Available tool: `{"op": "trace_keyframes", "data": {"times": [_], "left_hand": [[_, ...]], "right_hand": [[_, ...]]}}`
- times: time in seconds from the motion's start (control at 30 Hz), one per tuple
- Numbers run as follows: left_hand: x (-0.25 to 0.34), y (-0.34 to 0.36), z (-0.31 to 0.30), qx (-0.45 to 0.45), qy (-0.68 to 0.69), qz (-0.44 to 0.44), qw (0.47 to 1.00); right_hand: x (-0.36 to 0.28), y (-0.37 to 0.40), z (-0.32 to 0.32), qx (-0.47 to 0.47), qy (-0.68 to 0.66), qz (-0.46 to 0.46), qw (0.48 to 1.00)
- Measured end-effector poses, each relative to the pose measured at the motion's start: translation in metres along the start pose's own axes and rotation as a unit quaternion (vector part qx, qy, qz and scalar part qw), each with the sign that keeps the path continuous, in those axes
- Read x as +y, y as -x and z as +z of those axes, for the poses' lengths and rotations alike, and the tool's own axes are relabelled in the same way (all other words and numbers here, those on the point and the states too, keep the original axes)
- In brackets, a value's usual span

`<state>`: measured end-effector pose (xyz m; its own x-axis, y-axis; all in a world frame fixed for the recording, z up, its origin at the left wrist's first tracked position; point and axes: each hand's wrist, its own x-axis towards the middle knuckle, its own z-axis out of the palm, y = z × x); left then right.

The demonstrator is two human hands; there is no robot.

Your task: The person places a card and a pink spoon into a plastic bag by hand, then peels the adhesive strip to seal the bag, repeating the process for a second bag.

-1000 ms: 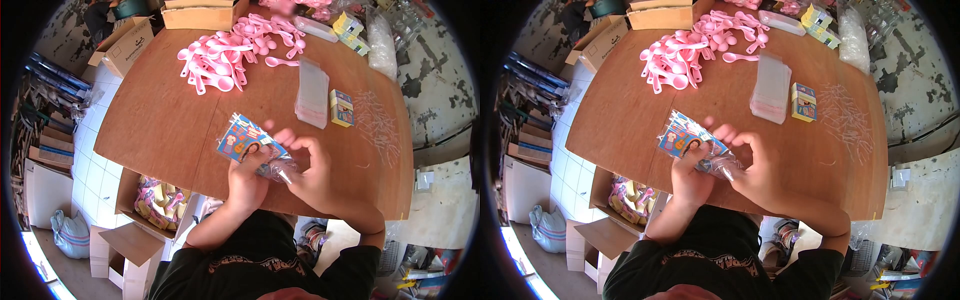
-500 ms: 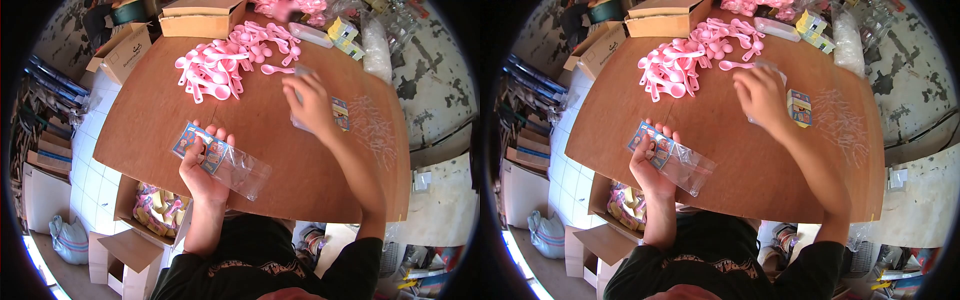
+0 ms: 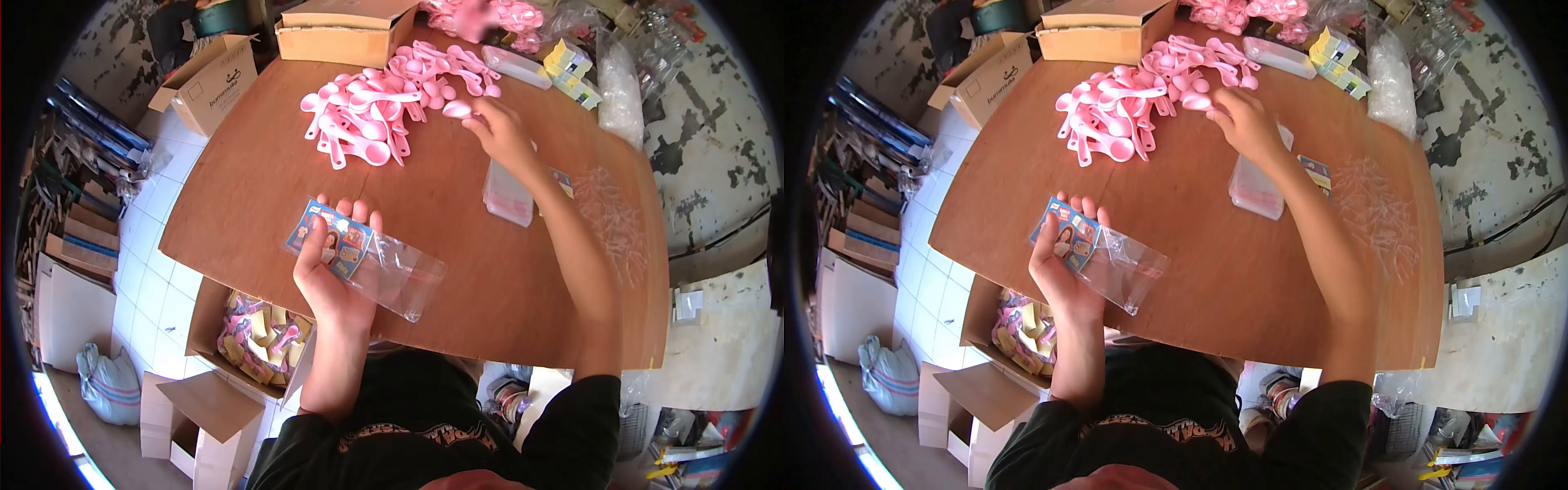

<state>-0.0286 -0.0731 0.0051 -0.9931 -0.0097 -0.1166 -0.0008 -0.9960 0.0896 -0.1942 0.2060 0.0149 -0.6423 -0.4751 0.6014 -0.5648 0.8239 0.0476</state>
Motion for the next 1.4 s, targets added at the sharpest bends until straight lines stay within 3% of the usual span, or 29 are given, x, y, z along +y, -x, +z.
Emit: {"op": "trace_keyframes", "data": {"times": [0.03,0.07,0.13,0.23,0.3,0.5,0.63,0.93,1.03,1.27,1.4], "left_hand": [[0.001,0.0,0.001,0.004,0.004,-0.001,1.0],[0.001,0.0,0.001,0.009,0.004,0.0,1.0],[0.001,-0.001,-0.001,-0.02,0.016,0.004,1.0],[-0.001,0.0,0.001,0.007,0.001,0.035,0.999],[-0.004,-0.002,0.0,0.016,-0.002,0.046,0.999],[-0.013,-0.003,-0.002,-0.024,-0.028,0.09,0.995],[-0.017,0.0,-0.003,-0.048,-0.057,0.097,0.992],[-0.028,0.017,0.004,-0.073,-0.14,0.049,0.986],[-0.034,0.021,0.004,-0.073,-0.184,-0.004,0.98],[-0.04,0.022,0.003,-0.079,-0.209,-0.11,0.968],[-0.04,0.022,0.001,-0.085,-0.205,-0.128,0.967]], "right_hand": [[-0.015,0.005,-0.005,0.019,-0.185,0.084,0.979],[-0.031,0.01,-0.011,0.038,-0.361,0.165,0.917],[-0.072,0.023,-0.044,-0.021,-0.465,0.235,0.853],[-0.127,0.049,-0.093,-0.141,-0.544,0.382,0.734],[-0.147,0.067,-0.116,-0.243,-0.566,0.411,0.672],[-0.159,0.09,-0.156,-0.417,-0.602,0.386,0.562],[-0.161,0.094,-0.159,-0.403,-0.629,0.39,0.539],[-0.169,0.078,-0.148,-0.376,-0.642,0.369,0.557],[-0.172,0.075,-0.148,-0.375,-0.633,0.357,0.575],[-0.166,0.085,-0.147,-0.279,-0.645,0.385,0.599],[-0.167,0.084,-0.153,-0.218,-0.649,0.447,0.576]]}}
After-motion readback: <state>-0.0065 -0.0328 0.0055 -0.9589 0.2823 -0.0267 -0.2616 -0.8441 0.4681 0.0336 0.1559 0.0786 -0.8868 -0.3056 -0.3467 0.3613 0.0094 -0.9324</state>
